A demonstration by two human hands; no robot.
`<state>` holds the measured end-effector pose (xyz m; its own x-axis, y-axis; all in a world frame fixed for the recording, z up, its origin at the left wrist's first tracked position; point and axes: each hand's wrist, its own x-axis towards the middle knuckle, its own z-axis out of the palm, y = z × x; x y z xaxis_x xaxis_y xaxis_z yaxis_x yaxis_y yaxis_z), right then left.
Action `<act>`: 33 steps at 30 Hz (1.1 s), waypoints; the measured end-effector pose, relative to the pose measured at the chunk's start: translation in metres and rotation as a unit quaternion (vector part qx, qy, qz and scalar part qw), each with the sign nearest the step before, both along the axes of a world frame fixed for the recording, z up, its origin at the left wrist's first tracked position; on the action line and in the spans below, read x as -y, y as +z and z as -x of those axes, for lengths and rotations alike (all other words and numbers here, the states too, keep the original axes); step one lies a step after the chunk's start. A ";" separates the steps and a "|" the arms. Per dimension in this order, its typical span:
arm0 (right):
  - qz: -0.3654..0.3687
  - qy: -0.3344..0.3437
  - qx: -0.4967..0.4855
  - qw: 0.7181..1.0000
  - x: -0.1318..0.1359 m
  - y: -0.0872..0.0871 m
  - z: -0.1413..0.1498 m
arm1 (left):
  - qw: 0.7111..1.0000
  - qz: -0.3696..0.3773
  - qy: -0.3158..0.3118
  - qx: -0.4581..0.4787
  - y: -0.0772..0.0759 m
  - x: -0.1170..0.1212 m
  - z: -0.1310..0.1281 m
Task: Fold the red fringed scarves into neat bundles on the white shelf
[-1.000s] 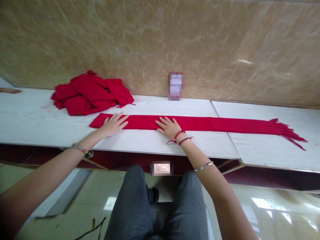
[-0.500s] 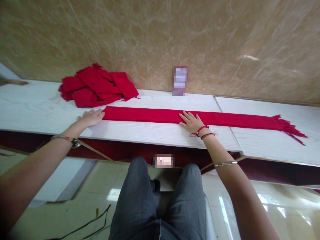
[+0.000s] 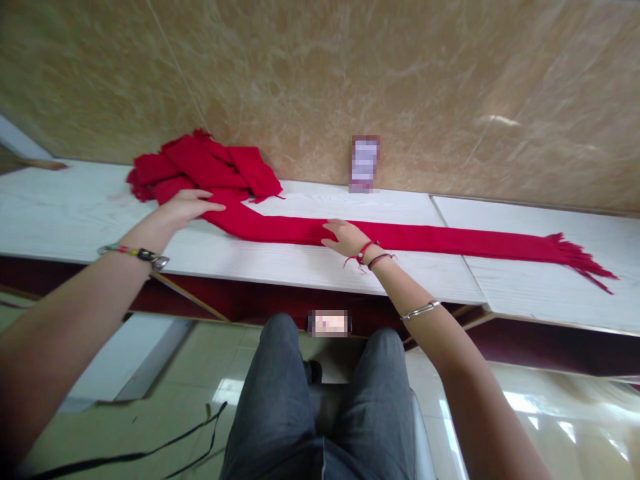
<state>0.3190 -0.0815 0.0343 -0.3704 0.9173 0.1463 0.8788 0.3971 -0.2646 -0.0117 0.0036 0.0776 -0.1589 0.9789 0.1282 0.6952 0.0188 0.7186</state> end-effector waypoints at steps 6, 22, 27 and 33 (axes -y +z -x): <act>0.222 -0.117 -0.446 0.859 -0.019 0.036 0.073 | 0.991 -0.022 -0.122 0.050 0.018 0.037 -0.064; 0.153 -0.269 -0.616 0.725 -0.017 0.042 0.042 | 0.952 -0.052 -0.260 0.152 -0.023 0.058 -0.115; 0.108 -0.276 -0.635 0.713 -0.018 0.078 0.023 | 0.964 -0.130 -0.231 0.005 -0.050 0.059 -0.137; 0.045 -0.228 -0.645 0.728 -0.003 0.141 0.001 | 0.972 -0.177 -0.154 0.015 -0.060 0.050 -0.177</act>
